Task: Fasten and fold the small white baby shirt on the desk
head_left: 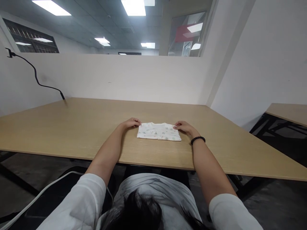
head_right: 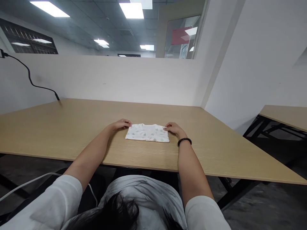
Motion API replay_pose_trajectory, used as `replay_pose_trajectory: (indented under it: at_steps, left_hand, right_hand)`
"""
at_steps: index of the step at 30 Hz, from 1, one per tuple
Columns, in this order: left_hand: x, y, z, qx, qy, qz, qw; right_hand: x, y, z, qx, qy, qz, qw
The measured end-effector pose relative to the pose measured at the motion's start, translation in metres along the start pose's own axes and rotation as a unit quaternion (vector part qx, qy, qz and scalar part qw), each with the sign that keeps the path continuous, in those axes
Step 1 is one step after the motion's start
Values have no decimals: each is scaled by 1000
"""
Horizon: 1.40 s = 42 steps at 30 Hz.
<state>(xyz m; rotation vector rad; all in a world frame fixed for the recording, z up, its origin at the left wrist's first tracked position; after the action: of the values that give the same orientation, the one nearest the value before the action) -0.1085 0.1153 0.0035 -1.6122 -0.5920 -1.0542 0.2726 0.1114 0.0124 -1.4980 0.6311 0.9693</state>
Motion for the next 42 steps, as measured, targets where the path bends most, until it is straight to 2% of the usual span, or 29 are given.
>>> replay_pose_trajectory:
  at_steps: [12,21,25,28,30,33,35,38,42]
  left_hand:
    - [-3,0,2,-6,0,15,1000]
    - [-2,0,3,4,2,25,1000]
    - [-3,1,2,17,3,35,999]
    - [-3,3,2,51,11,43,998]
    - [0,2,3,102,24,50,993]
    - [13,4,5,191,64,72,977]
    - [25,12,6,213,98,96,967]
    - [37,37,9,148,125,146,970]
    - [38,71,11,32,92,229,969]
  right_hand:
    - [12,1,4,-4,14,-7,1000]
    - [10,0,10,127,28,-21,991]
    - [9,7,5,138,-1,-65,988]
    - [7,10,1,141,-20,-113,983]
    - [2,11,-1,153,-33,-146,977]
    - [-13,18,-1,169,-65,-185,966]
    - [-25,29,0,165,-95,-203,960]
    - [-38,53,-1,123,-124,-231,957]
    - [-40,83,-6,41,-71,-263,961]
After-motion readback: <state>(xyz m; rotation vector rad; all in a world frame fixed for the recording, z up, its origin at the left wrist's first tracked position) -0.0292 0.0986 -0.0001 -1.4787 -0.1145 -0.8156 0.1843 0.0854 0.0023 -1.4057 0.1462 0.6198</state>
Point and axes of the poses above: each hand's wrist, its own z-axis towards the middle knuckle, its own y-axis out of the palm, x = y × z, the point moved 1 cm from there along z, towards the middle knuckle, and after that the axes turned 1 degree about z, right-handed, at the moved point
